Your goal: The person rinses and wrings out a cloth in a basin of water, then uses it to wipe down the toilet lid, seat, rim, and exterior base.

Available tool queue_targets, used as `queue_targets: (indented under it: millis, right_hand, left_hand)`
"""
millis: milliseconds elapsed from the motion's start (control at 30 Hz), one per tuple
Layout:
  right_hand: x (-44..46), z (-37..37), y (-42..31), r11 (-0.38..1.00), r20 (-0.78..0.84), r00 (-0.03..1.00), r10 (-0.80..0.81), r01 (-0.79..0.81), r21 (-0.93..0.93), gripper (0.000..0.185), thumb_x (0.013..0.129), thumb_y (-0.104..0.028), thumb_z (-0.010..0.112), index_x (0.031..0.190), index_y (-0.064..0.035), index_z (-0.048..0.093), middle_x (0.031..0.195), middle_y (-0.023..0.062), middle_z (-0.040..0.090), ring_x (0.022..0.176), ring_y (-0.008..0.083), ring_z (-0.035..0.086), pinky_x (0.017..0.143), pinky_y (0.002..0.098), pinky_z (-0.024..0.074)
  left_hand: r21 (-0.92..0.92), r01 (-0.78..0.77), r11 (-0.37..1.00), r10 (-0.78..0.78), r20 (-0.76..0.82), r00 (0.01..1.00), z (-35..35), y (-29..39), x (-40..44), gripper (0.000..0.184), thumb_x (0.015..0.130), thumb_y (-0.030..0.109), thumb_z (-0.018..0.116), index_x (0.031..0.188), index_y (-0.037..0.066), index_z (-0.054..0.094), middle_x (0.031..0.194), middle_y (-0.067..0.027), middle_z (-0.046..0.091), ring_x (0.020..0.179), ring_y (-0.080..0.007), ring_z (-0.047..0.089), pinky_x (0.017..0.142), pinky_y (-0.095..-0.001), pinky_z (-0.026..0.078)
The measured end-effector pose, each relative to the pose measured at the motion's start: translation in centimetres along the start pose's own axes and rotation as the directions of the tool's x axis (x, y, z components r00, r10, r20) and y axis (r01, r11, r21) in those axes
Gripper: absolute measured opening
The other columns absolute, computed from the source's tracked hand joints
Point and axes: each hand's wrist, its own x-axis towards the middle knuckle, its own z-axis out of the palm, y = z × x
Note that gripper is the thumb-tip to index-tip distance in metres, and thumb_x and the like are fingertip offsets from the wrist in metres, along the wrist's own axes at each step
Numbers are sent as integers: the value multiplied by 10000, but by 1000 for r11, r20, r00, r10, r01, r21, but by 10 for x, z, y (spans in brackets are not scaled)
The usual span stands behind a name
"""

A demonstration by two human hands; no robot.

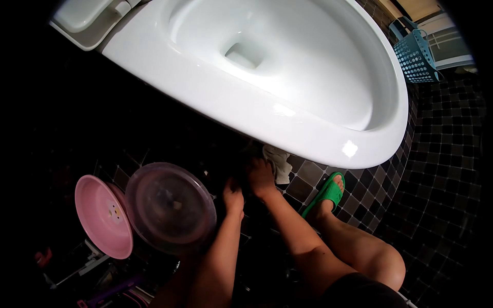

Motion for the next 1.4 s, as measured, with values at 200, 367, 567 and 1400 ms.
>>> queue_targets:
  millis: [200,367,567,1400]
  right_hand:
    - [4,18,8,999,-73,997,-32,32,-12,241,779,-170,558,959,-135,714,877,113,666,867,266,629,742,428,479]
    - [8,16,1,999,-50,999,5,-8,-53,183,755,-195,586,869,-135,716,802,88,667,849,275,631,769,447,480]
    - [11,17,-4,992,-54,993,105,-108,-68,150,766,-223,598,848,-116,663,846,112,661,859,276,630,771,455,477]
    - [-47,25,-31,497,284,928,240,-369,785,266,771,-174,706,991,-26,684,866,121,685,796,208,651,736,322,517]
  left_hand:
    - [-20,-12,1000,13,23,1000,-2,-6,1,422,930,54,519,1345,-13,474,1324,-132,540,1200,-213,513,1024,-309,374]
    - [-18,-43,999,43,0,999,-3,-6,3,426,924,43,519,1344,-16,475,1320,-132,545,1202,-212,514,1026,-310,373]
    - [-10,-34,999,34,5,999,1,0,8,407,961,87,488,1364,26,464,1345,-126,533,1238,-212,497,1038,-311,363]
    - [-100,45,994,-44,9,999,-24,2,-5,232,934,136,532,1130,25,587,1093,-84,610,1020,-181,550,909,-298,422]
